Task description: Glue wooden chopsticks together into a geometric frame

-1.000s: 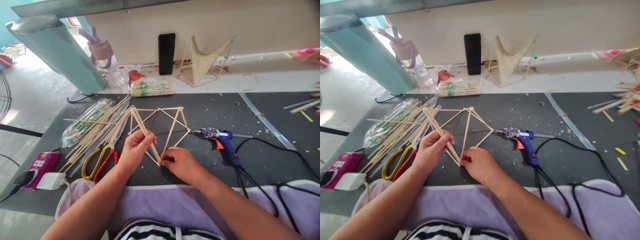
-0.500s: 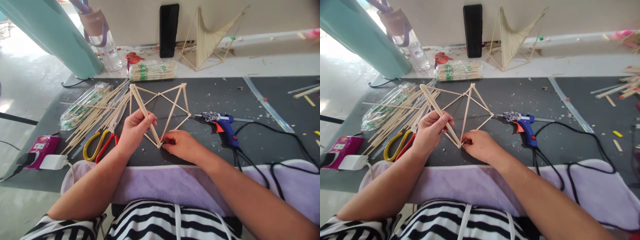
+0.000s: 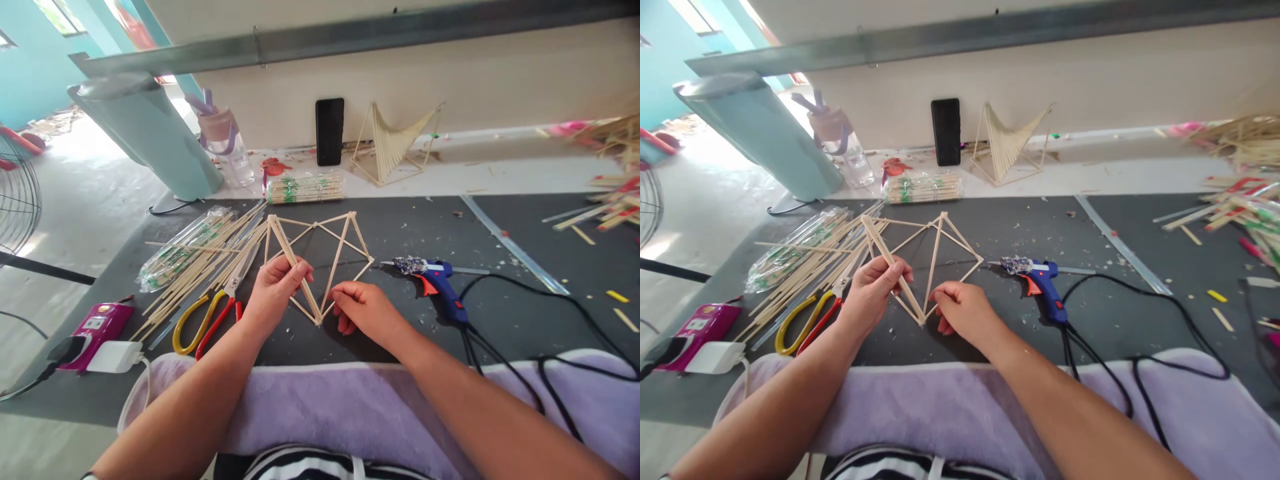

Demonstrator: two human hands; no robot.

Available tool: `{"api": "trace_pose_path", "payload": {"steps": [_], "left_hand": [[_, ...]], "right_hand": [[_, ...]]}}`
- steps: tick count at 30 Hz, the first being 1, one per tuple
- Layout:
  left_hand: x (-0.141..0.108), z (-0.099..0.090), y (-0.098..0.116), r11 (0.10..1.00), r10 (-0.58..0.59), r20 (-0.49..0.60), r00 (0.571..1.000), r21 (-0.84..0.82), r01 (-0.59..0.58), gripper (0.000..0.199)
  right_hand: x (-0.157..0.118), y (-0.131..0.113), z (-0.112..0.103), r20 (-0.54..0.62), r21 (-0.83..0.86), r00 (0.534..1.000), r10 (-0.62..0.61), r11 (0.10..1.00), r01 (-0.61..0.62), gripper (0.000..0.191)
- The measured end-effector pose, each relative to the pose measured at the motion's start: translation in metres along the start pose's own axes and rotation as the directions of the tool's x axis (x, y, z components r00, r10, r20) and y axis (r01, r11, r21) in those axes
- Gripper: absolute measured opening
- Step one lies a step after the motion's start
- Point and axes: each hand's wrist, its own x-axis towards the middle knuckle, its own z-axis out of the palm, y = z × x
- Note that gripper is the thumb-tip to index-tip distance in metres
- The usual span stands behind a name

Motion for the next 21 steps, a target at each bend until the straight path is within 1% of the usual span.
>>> {"api": "trace_pose_path", "payload": {"steps": [2, 4, 6, 8, 11, 13, 15, 16, 21], "left_hand": [[0.0, 0.0, 0.0, 1.0, -0.002, -0.001, 1.0, -0.001, 0.002, 0.028], [0.001, -0.001, -0.001, 1.0, 0.001, 0.0, 1.0, -0.004, -0.001, 0.028], [0.001, -0.001, -0.001, 1.0, 0.002, 0.007, 1.0, -0.005, -0.002, 0.028], [0.001, -0.002, -0.002, 1.0, -0.001, 0.022, 1.0, -0.006, 0.001, 0.028], [0.001, -0.002, -0.002, 1.0, -0.006, 0.043, 0.999, -0.005, 0.006, 0.028], [0.001, -0.003, -0.002, 1.0, -0.005, 0.042, 0.999, 0.005, 0.005, 0.029], [0.001, -0.003, -0.002, 1.0, -0.005, 0.035, 0.999, 0.011, 0.005, 0.03], [0.001, -0.004, -0.002, 1.0, -0.005, 0.031, 1.0, 0.011, 0.005, 0.031], [0.001, -0.005, -0.002, 1.0, 0.018, 0.036, 0.999, -0.009, -0.018, 0.032]], "right_hand": [[0.0, -0.001, -0.001, -0.053, 0.044, 0.999, 0.013, 0.999, -0.011, 0.016], [-0.001, -0.001, -0.002, -0.088, 0.031, 0.996, -0.005, 0.999, 0.007, 0.017], [-0.001, 0.001, -0.003, -0.114, 0.03, 0.993, -0.043, 0.998, 0.047, 0.027], [-0.002, 0.005, -0.005, -0.12, 0.077, 0.989, -0.088, 0.992, 0.098, 0.038], [-0.003, 0.01, -0.007, -0.155, 0.165, 0.971, -0.181, 0.964, 0.206, 0.044], [-0.004, 0.012, -0.006, -0.217, 0.154, 0.94, -0.264, 0.941, 0.3, 0.043], [-0.004, 0.011, -0.005, -0.257, 0.11, 0.906, -0.335, 0.922, 0.372, 0.034], [-0.003, 0.01, -0.004, -0.261, 0.095, 0.898, -0.354, 0.916, 0.389, 0.029], [-0.001, 0.008, -0.005, -0.283, 0.058, 0.894, -0.347, 0.924, 0.377, 0.024]]}}
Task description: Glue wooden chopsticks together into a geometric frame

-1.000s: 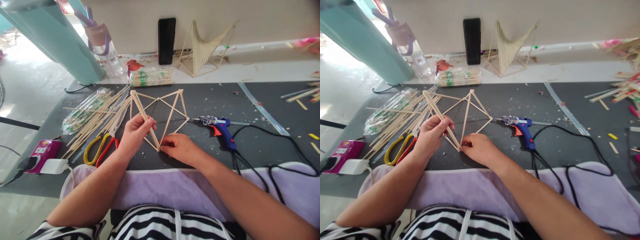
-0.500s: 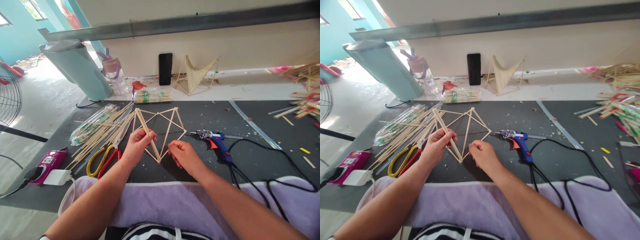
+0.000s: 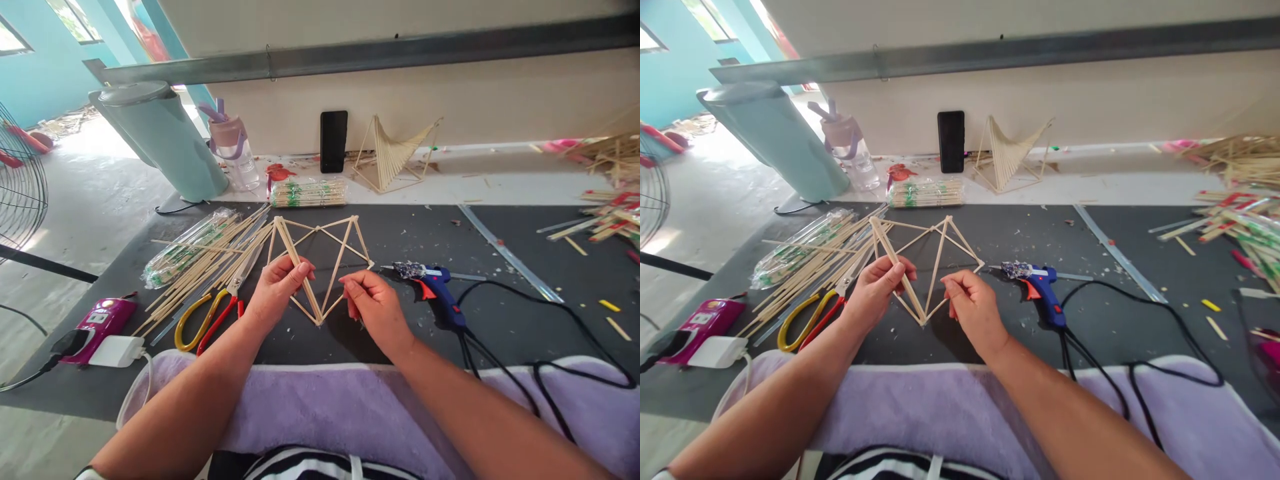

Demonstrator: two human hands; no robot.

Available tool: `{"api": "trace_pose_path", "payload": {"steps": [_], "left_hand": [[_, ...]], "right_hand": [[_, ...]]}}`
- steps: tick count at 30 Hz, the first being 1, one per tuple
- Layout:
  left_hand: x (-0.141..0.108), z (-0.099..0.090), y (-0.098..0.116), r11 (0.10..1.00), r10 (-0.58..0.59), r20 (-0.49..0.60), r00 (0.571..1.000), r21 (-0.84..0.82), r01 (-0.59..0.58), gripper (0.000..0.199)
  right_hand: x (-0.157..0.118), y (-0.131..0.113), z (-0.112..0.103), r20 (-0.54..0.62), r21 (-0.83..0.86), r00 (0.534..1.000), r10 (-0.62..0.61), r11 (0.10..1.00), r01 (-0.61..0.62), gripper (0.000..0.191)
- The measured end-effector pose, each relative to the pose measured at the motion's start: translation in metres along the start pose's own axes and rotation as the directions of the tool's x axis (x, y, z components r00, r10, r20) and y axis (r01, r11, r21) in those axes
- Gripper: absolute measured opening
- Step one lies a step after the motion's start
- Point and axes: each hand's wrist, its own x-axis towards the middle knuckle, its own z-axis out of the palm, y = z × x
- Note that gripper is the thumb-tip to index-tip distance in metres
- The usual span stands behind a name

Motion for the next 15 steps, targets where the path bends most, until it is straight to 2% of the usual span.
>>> {"api": "trace_pose_path", "payload": {"steps": [5, 9, 15], "left_hand": [[0.0009, 0.0002, -0.0004, 0.999, 0.01, 0.002, 1.0, -0.045, -0.01, 0.032], [0.0007, 0.0014, 0.0002, 0.998, 0.034, -0.002, 0.999, -0.055, -0.034, 0.031], [-0.0012, 0.0032, 0.0013, 0.998, 0.046, -0.012, 0.999, -0.048, -0.047, 0.031]], "right_hand": [[-0.0016, 0.002, -0.0038, -0.007, -0.131, 0.997, -0.077, 0.988, 0.075, 0.033], [-0.0006, 0.0063, -0.0003, 0.01, -0.248, 0.994, -0.11, 0.963, 0.109, 0.013], [0.0023, 0.0095, 0.0016, 0.176, -0.442, 0.966, -0.19, 0.861, 0.25, 0.017]]}}
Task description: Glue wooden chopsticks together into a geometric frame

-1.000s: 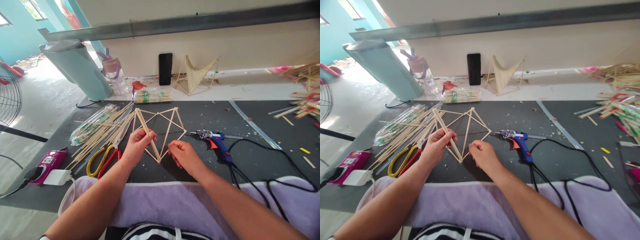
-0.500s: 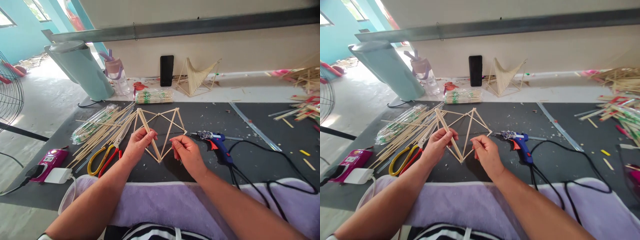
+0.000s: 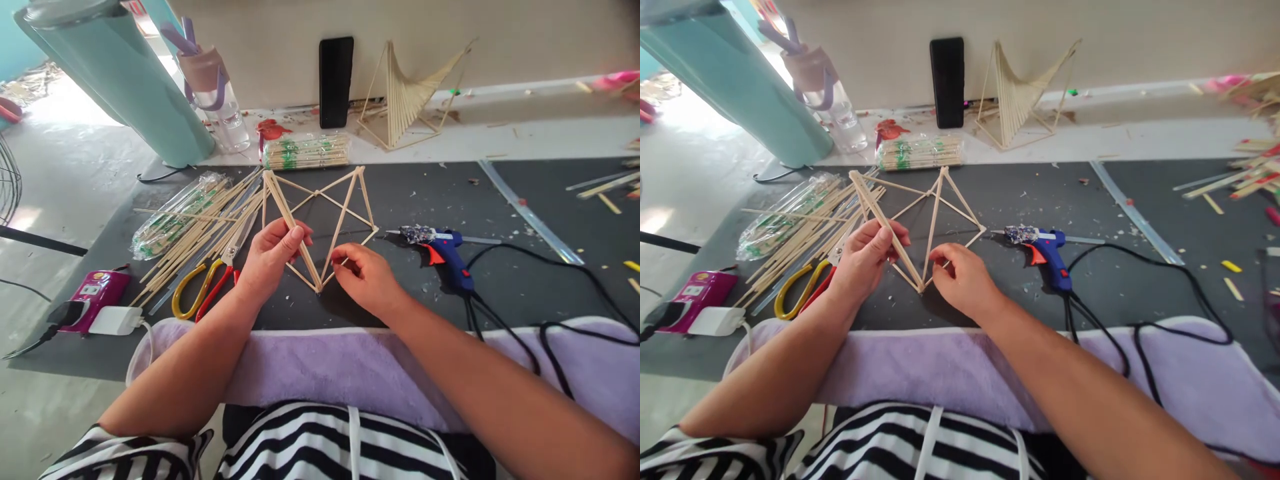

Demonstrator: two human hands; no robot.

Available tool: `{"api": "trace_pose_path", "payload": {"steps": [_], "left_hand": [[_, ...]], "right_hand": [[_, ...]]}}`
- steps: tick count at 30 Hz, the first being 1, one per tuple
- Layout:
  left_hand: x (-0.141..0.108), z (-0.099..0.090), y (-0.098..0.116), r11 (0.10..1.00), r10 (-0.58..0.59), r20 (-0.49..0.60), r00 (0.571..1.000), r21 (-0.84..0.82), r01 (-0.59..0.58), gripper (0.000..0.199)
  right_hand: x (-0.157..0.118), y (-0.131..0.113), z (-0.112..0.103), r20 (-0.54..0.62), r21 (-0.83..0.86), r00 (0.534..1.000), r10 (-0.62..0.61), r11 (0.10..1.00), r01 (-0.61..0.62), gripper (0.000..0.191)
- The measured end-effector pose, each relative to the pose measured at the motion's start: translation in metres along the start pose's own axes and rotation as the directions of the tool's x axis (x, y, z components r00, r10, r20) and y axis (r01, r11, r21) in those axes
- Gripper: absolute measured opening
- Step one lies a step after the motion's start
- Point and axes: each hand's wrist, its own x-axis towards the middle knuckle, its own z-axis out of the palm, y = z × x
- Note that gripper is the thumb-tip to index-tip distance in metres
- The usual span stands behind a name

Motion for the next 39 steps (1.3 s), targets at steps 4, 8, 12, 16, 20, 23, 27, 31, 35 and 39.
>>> {"api": "trace_pose_path", "payload": {"steps": [4, 8, 12, 16, 20, 23, 27, 31, 35, 39], "left_hand": [[0.001, 0.0, -0.001, 1.0, 0.01, -0.008, 1.0, 0.007, -0.01, 0.031], [0.003, -0.001, -0.003, 1.0, 0.011, -0.006, 1.0, -0.007, -0.011, 0.032], [0.005, -0.003, -0.004, 0.999, 0.027, -0.011, 1.0, -0.021, -0.027, 0.031], [0.005, -0.003, -0.004, 1.0, 0.016, -0.009, 1.0, -0.019, -0.016, 0.032], [0.004, -0.004, -0.004, 1.0, 0.007, -0.013, 1.0, -0.024, -0.007, 0.032], [0.004, -0.004, -0.004, 0.999, 0.023, -0.019, 1.0, -0.027, -0.023, 0.032], [0.005, -0.005, -0.004, 0.999, 0.032, -0.025, 0.999, -0.043, -0.033, 0.031], [0.007, -0.009, -0.002, 0.998, 0.029, -0.048, 0.998, -0.056, -0.031, 0.032], [0.008, -0.012, 0.002, 0.998, 0.039, -0.093, 0.995, -0.054, -0.044, 0.033], [0.01, -0.011, 0.006, 0.995, 0.051, -0.125, 0.991, -0.078, -0.061, 0.028]], "right_hand": [[0.001, 0.0, -0.003, 0.103, -0.072, 0.993, -0.057, 0.995, 0.065, 0.015], [0.0, -0.001, -0.004, 0.166, -0.078, 0.984, -0.07, 0.993, 0.084, 0.019], [-0.001, -0.006, -0.004, 0.221, -0.135, 0.974, -0.044, 0.988, 0.075, 0.018], [-0.002, -0.011, -0.002, 0.238, -0.205, 0.971, 0.015, 0.978, 0.035, 0.016], [-0.003, -0.013, 0.0, 0.225, -0.251, 0.972, 0.068, 0.968, -0.01, 0.017], [-0.003, -0.013, 0.0, 0.219, -0.268, 0.972, 0.08, 0.963, -0.019, 0.017], [-0.003, -0.013, 0.0, 0.219, -0.285, 0.971, 0.098, 0.958, -0.032, 0.019], [-0.004, -0.015, -0.001, 0.242, -0.285, 0.965, 0.104, 0.958, -0.032, 0.018], [-0.006, -0.018, -0.002, 0.256, -0.304, 0.961, 0.107, 0.952, -0.025, 0.02], [-0.006, -0.019, -0.003, 0.277, -0.3, 0.954, 0.113, 0.954, -0.026, 0.019]]}}
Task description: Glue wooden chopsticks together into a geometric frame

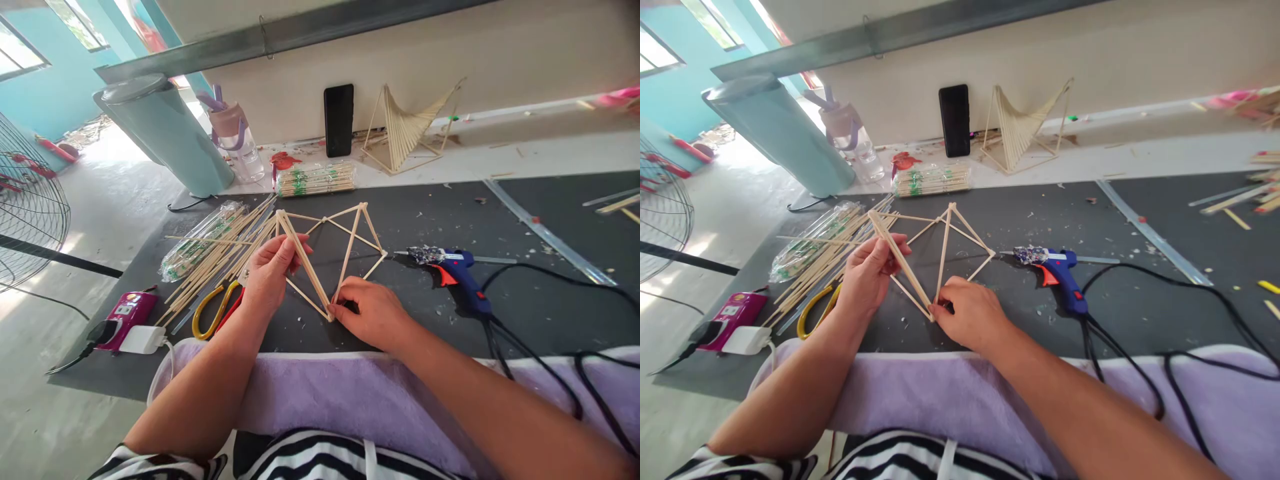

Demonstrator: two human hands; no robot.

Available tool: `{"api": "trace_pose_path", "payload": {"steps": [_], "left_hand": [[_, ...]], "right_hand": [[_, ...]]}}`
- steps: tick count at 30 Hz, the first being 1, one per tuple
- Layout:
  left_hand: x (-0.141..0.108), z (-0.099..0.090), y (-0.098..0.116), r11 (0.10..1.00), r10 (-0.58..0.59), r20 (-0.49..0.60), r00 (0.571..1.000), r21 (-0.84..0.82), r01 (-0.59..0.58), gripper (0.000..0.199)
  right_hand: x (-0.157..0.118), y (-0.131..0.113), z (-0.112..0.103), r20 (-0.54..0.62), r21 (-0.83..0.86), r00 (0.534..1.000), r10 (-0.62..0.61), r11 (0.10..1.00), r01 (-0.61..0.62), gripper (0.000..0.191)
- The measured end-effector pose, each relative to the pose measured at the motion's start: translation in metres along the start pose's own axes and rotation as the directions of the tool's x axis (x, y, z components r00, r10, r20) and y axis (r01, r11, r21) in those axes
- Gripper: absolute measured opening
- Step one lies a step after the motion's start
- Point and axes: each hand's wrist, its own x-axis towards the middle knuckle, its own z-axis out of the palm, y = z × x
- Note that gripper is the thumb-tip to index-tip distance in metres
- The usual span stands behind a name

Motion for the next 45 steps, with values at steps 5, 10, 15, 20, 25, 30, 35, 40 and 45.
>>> {"api": "trace_pose_path", "payload": {"steps": [5, 10, 15, 20, 25, 30, 35, 40, 45], "left_hand": [[0.002, 0.003, 0.002, 0.998, 0.016, -0.005, 1.0, -0.066, -0.016, 0.022], [0.001, 0.004, 0.003, 0.996, 0.017, 0.001, 1.0, -0.09, -0.017, 0.019], [0.0, 0.007, 0.004, 0.996, 0.003, -0.022, 1.0, -0.09, -0.005, 0.021], [0.0, 0.007, 0.005, 0.998, -0.011, -0.059, 0.998, -0.064, 0.007, 0.024], [-0.001, 0.008, 0.003, 0.999, 0.013, -0.055, 0.998, -0.033, -0.015, 0.026], [-0.005, 0.007, 0.002, 0.997, -0.057, 0.109, 0.992, 0.065, 0.05, 0.029], [-0.008, 0.008, 0.003, 0.993, -0.069, 0.101, 0.992, 0.103, 0.058, 0.026], [-0.008, 0.009, 0.002, 0.993, -0.059, 0.088, 0.994, 0.107, 0.05, 0.025], [-0.008, 0.009, 0.001, 0.994, -0.08, 0.092, 0.993, 0.087, 0.072, 0.024]], "right_hand": [[0.0, 0.0, -0.001, 0.002, -0.009, 1.0, -0.002, 1.0, 0.002, 0.019], [0.0, 0.0, 0.0, 0.011, 0.004, 1.0, 0.004, 1.0, -0.004, 0.019], [0.0, 0.001, 0.002, -0.006, 0.002, 1.0, -0.01, 1.0, 0.01, 0.018], [0.0, 0.002, 0.001, -0.002, 0.002, 1.0, -0.025, 1.0, 0.025, 0.019], [-0.002, 0.001, 0.0, -0.003, -0.023, 1.0, -0.018, 1.0, 0.018, 0.019], [0.0, 0.001, -0.003, -0.003, -0.038, 1.0, -0.018, 0.999, 0.017, 0.02], [0.003, 0.009, -0.006, 0.054, -0.008, 0.993, -0.104, 0.994, 0.105, 0.015], [0.004, 0.011, -0.006, 0.055, 0.0, 0.995, -0.089, 0.996, 0.089, 0.009], [0.005, 0.006, -0.004, 0.053, 0.001, 0.998, -0.042, 0.999, 0.042, 0.009]]}}
